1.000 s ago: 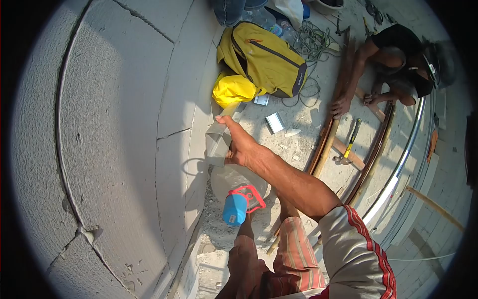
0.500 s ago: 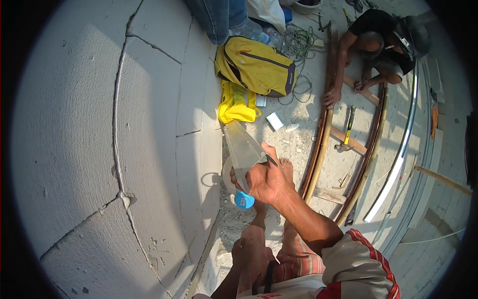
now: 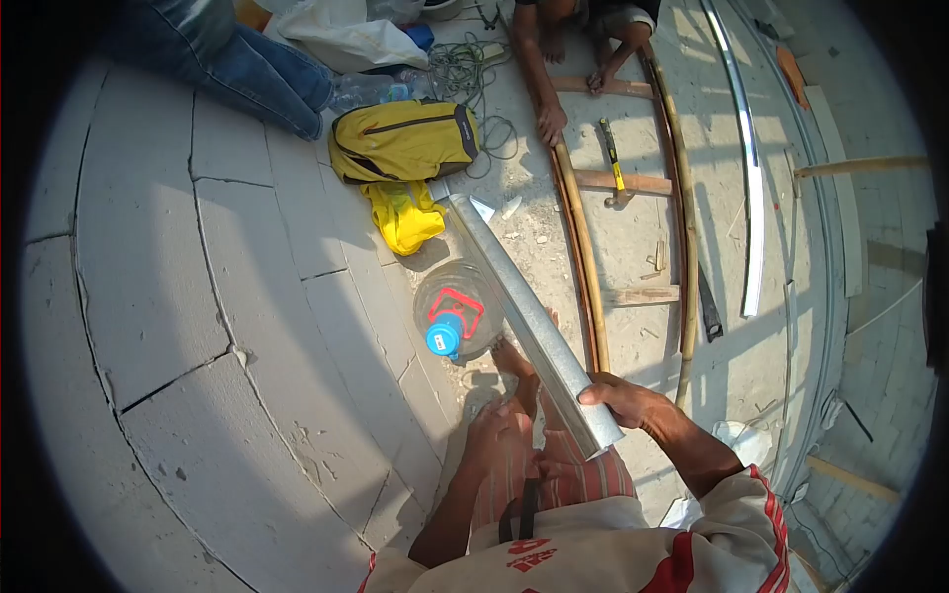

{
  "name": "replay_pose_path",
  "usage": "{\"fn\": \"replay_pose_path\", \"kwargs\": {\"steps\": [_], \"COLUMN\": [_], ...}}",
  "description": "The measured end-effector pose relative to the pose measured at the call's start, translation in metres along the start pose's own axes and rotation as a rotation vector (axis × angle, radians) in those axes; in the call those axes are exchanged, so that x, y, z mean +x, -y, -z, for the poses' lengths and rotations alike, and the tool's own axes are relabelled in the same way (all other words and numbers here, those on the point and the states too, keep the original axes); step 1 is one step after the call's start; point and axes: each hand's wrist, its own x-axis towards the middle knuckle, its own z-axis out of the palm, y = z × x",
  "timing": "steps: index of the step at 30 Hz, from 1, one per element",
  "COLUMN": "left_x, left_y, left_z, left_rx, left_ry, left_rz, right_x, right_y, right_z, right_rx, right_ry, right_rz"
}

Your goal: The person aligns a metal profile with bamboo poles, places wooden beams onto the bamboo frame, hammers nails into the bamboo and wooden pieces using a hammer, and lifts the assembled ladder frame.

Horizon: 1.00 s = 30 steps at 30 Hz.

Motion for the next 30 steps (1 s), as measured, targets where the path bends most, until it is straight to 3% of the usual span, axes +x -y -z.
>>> {"fn": "replay_pose_path", "kwargs": {"steps": [2,3,5,9,11,15,16,17,19,21,25,27,30], "left_x": [0.013,0.023,0.041,0.045,0.051,0.015,0.002,-0.007,-0.021,-0.04,-0.066,-0.082,-0.095], "left_y": [-0.025,-0.034,-0.044,-0.056,-0.034,-0.031,-0.027,-0.019,0.0,0.03,0.125,0.186,0.262], "left_z": [-0.032,-0.048,-0.082,-0.142,-0.158,-0.205,-0.215,-0.225,-0.252,-0.283,-0.355,-0.388,-0.438], "left_rx": [-0.25,-0.225,-0.532,-0.626,-0.443,-0.178,-0.1,-0.075,-0.083,-0.004,0.282,0.33,0.35], "left_ry": [0.205,0.228,0.442,0.561,0.537,0.445,0.418,0.424,0.493,0.494,0.604,0.658,0.826], "left_rz": [-0.059,-0.056,-0.061,-0.04,0.04,-0.231,-0.346,-0.336,-0.304,-0.319,-0.347,-0.329,-0.204], "right_x": [-0.024,-0.031,-0.04,-0.066,-0.074,-0.076,-0.091,-0.103,-0.111,-0.127,-0.172,-0.21,-0.241], "right_y": [-0.015,-0.029,-0.053,-0.089,-0.117,-0.193,-0.199,-0.211,-0.25,-0.287,-0.342,-0.379,-0.453], "right_z": [-0.003,0.003,0.01,0.015,0.026,0.055,0.058,0.063,0.09,0.11,0.163,0.181,0.214], "right_rx": [-0.19,-0.324,-0.382,-0.548,-0.501,-0.426,-0.378,-0.329,-0.441,0.01,0.102,0.294,0.402], "right_ry": [-0.13,-0.203,-0.248,-0.406,-0.383,-0.43,-0.422,-0.413,-0.492,-0.61,-0.663,-0.643,-0.803], "right_rz": [0.047,0.04,0.167,0.227,0.344,0.401,0.489,0.576,0.59,0.706,0.976,1.15,1.147]}}
